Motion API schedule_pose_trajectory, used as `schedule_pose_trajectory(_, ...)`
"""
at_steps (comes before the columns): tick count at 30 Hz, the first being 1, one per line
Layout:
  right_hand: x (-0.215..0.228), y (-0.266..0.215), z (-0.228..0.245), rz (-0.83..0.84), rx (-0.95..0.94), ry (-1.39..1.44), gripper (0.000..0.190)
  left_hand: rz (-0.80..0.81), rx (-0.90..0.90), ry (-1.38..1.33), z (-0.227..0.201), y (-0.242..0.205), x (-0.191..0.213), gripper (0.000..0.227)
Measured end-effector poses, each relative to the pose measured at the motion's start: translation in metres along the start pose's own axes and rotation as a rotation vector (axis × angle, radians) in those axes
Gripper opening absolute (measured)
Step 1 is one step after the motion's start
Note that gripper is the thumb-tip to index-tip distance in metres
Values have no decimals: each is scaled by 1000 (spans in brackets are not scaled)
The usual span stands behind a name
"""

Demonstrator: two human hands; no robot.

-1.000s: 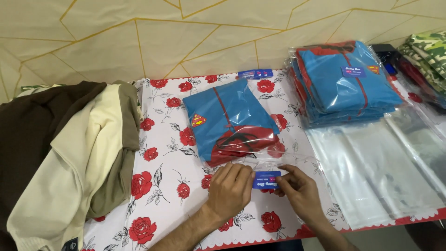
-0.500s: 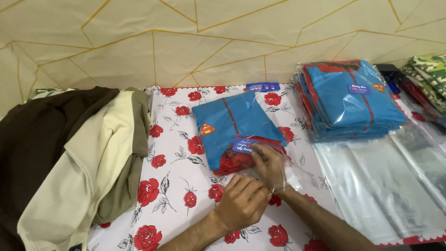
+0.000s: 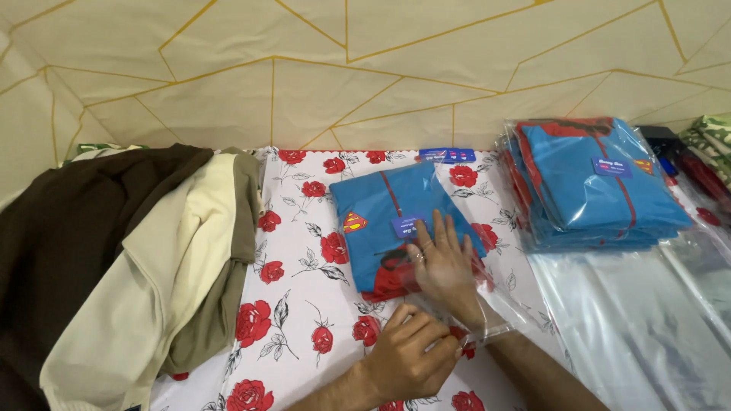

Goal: Folding a red and blue hoodie and placing it into a clear plastic bag.

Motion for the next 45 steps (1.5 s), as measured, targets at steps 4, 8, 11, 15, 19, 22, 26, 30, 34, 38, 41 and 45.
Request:
schedule_pose_trajectory(4, -18, 1, 13, 137, 44, 5, 65, 25, 8, -16, 2, -5, -5, 13)
schedule_pose_trajectory(8, -31, 20, 10, 83, 78, -127, 63, 39, 23, -74, 3, -7, -6, 8)
schedule_pose_trajectory(11, -19, 33, 21, 116, 70, -128, 63, 49, 31, -115, 4, -10, -7, 6)
schedule_pose_trajectory(15, -19, 47, 25, 89, 93, -125, 59, 83, -2, -114, 7, -20, -15, 11)
schedule_pose_trajectory(19, -19, 59, 26, 67, 112, -105, 57, 102, -22, -77, 9, -25, -21, 16)
schedule_pose_trajectory(22, -19, 62, 29, 39, 155, -108, 58, 93, -32, -84, 9, -26, -19, 18)
schedule_pose_trajectory(26, -16, 52, 30, -28, 198, -84, 57, 177, 4, -157, 11, -23, -16, 23)
schedule_pose_trajectory(30, -22, 32, 23, -233, 254, -102, 61, -2, 304, 28, 43, -18, 0, 42)
schedule_pose_trajectory(34, -39, 24, 20, -142, 325, -188, 73, 105, 771, 257, 126, -52, -19, 62)
schedule_pose_trajectory(38, -30, 32, 24, -63, 242, -81, 71, 316, 869, 426, 160, -87, -50, 70)
schedule_pose_trajectory(41, -43, 44, 12, -159, 253, -180, 70, 390, 862, 450, 162, -94, -58, 73)
schedule_pose_trajectory(45, -29, 51, 16, -123, 259, -89, 72, 403, 804, 481, 161, -95, -62, 74)
Point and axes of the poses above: each hand's wrist, its own y-axis towards the middle knuckle, its own x-axis out of the back of the hand, z = x × y, the point moved 9 cm from there along y, towards the middle knuckle, and after that the axes turned 8 degrees about x, right-handed, at the moved point
